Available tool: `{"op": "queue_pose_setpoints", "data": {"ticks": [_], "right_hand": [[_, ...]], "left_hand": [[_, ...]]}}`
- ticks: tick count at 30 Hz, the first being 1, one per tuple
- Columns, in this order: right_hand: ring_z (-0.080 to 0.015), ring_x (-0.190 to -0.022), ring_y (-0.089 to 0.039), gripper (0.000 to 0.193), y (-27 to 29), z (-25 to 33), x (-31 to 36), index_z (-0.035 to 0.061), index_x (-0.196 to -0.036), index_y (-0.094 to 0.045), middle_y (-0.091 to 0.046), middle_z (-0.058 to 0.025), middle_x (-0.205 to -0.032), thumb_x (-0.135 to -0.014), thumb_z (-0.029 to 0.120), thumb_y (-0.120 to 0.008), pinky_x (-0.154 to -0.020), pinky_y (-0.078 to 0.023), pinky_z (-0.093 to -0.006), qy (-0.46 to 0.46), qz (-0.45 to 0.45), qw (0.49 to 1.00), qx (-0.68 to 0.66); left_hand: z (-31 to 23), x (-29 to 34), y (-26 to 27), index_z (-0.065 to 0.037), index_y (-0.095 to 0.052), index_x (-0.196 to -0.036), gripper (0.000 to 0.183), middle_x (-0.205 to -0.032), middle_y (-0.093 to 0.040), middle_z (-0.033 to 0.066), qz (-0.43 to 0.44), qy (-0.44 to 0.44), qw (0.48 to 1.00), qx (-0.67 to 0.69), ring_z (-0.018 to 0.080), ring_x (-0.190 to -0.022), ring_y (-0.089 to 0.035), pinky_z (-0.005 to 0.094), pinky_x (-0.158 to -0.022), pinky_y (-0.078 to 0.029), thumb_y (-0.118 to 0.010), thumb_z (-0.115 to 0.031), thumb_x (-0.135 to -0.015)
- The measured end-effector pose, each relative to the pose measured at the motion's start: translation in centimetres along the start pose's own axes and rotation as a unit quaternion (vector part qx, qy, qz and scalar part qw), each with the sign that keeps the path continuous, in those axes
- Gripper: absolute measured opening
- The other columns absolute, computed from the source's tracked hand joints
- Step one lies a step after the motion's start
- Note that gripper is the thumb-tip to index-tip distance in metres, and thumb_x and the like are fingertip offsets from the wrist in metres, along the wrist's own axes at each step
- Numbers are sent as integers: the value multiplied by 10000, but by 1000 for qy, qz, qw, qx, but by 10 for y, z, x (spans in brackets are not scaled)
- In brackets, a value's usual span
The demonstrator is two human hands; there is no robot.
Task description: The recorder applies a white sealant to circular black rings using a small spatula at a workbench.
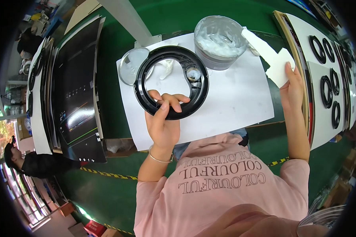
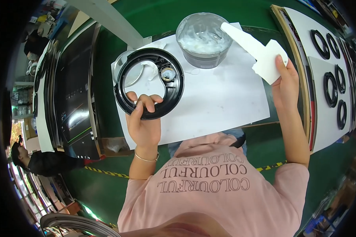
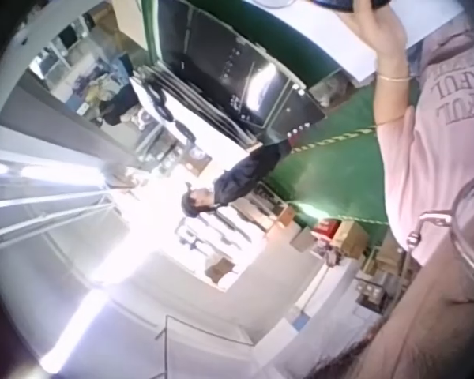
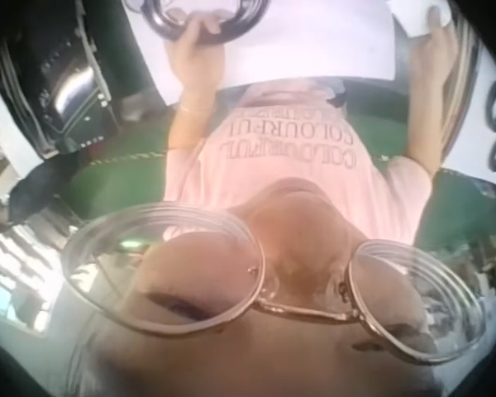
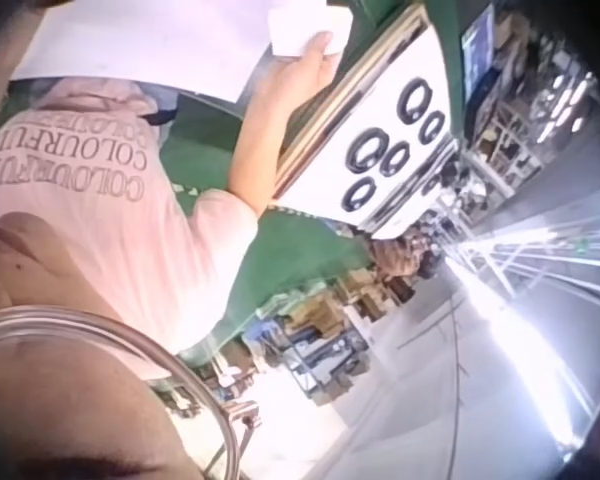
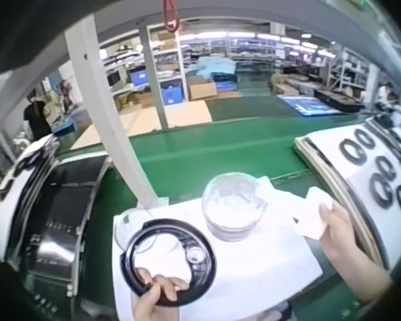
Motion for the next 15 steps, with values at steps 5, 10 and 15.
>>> {"op": "queue_pose_setpoints", "data": {"ticks": [5,10,15], "right_hand": [[-113,-888,-548,263,-12,-1,8,7,-1066,-455,-563,-69,-963,-852,158,-480,-785,-427,-244,-18,23,999,-15],[-151,-880,-528,271,-19,40,34,-32,-1071,-444,-541,-86,-976,-854,128,-468,-799,-412,-291,184,117,964,152],[-130,-871,-534,289,-50,15,29,-10,-1102,-420,-539,-80,-977,-866,158,-437,-766,-424,-264,-10,109,994,11]], "left_hand": [[-3,3,2,-77,-345,-893,107,-670,-489,107,4,-3,1000,-24,291,-816,-520,383,-768,-376,-397,-48,-804],[0,-1,-5,-81,-329,-841,95,-640,-487,106,12,15,999,-45,294,-784,-540,386,-757,-383,-395,-29,-797],[3,-3,-7,-80,-324,-840,114,-608,-479,107,18,13,998,-53,294,-760,-545,383,-755,-384,-395,-13,-780]]}}
Point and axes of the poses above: each hand's wrist, its own x-axis away from the middle knuckle, its own y-axis out of the back of the hand, z = x × y, the point moved 9 cm from there along -x, towards the middle knuckle
